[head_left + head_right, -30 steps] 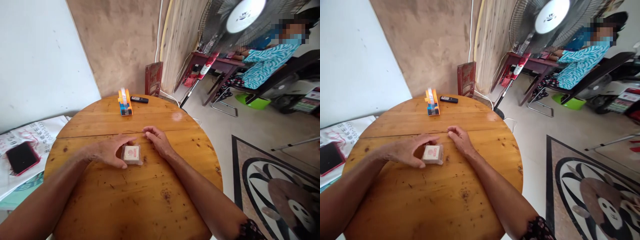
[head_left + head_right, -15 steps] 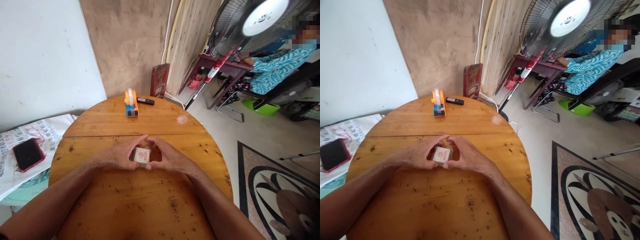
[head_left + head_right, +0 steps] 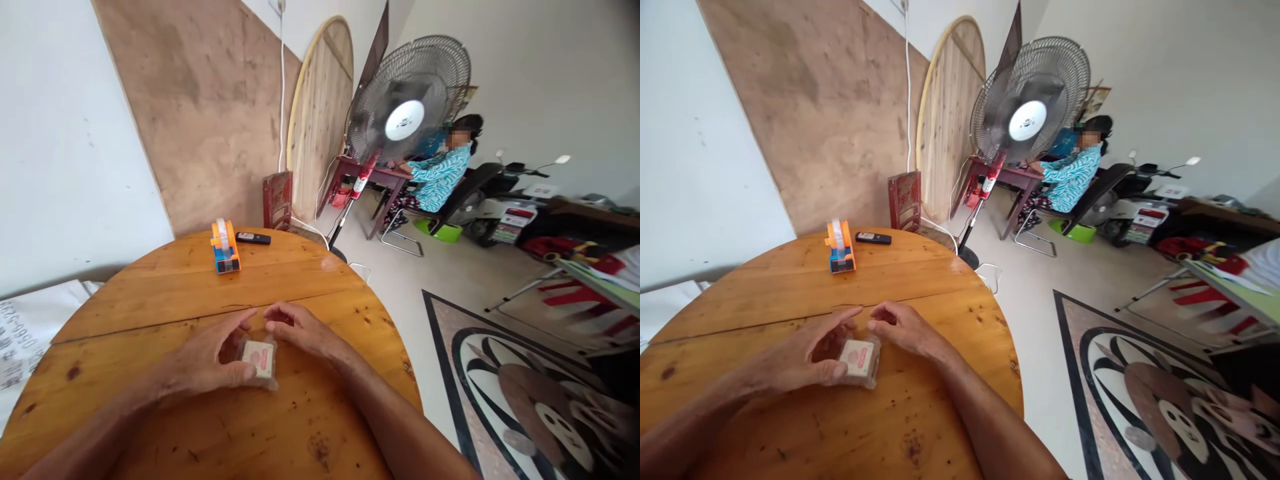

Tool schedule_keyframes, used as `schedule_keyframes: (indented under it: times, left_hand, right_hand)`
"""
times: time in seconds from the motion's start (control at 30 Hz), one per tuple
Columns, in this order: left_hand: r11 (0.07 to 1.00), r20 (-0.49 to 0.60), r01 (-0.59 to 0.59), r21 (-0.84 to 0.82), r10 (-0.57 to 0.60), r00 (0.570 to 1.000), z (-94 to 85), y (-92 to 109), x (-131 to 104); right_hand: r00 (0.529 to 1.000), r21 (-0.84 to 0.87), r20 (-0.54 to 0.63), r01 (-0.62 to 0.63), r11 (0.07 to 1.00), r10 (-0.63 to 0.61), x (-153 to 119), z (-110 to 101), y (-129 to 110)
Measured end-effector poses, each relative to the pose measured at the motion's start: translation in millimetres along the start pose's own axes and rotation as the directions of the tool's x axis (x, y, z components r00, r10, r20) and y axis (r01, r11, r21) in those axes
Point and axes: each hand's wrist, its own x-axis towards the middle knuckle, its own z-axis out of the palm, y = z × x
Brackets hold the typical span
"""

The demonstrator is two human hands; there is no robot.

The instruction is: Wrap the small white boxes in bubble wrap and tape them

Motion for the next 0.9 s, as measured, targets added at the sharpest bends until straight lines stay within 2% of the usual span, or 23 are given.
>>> schedule_keyframes:
  times: [0.1,0.17,0.37,0.43,0.6,0.73,0.9]
  left_hand:
    - [0.993,0.053,-0.012,0.117,0.006,0.999,1.5,-7,1]
    - [0.984,0.051,-0.002,0.176,-0.007,0.999,3.1,-9,1]
    - [0.963,-0.014,0.019,0.270,-0.016,1.000,2.1,4,-4]
    - [0.955,0.028,0.009,0.297,-0.019,0.999,1.0,8,-3]
    - [0.976,0.161,-0.028,0.214,-0.007,0.987,3.1,13,-1]
    - [0.984,0.184,-0.064,0.167,0.033,0.982,4.4,12,-2]
    - [0.981,0.191,-0.032,0.190,-0.005,0.982,0.5,9,-3]
  right_hand:
    - [1.000,0.042,-0.007,-0.020,0.999,0.021,-1,3,-1]
    - [1.000,0.053,-0.007,-0.028,0.998,0.028,-1,4,-1]
    - [0.998,0.085,0.057,-0.028,0.996,0.023,0,7,-1]
    - [0.998,0.099,0.060,-0.031,0.995,0.025,1,6,-3]
    - [0.993,0.109,0.116,-0.042,0.993,0.030,-2,-6,-15]
    - [0.978,0.013,0.205,-0.027,1.000,0.024,-9,-18,-27]
    - [0.961,-0.084,0.274,0.058,0.995,-0.033,-13,-23,-32]
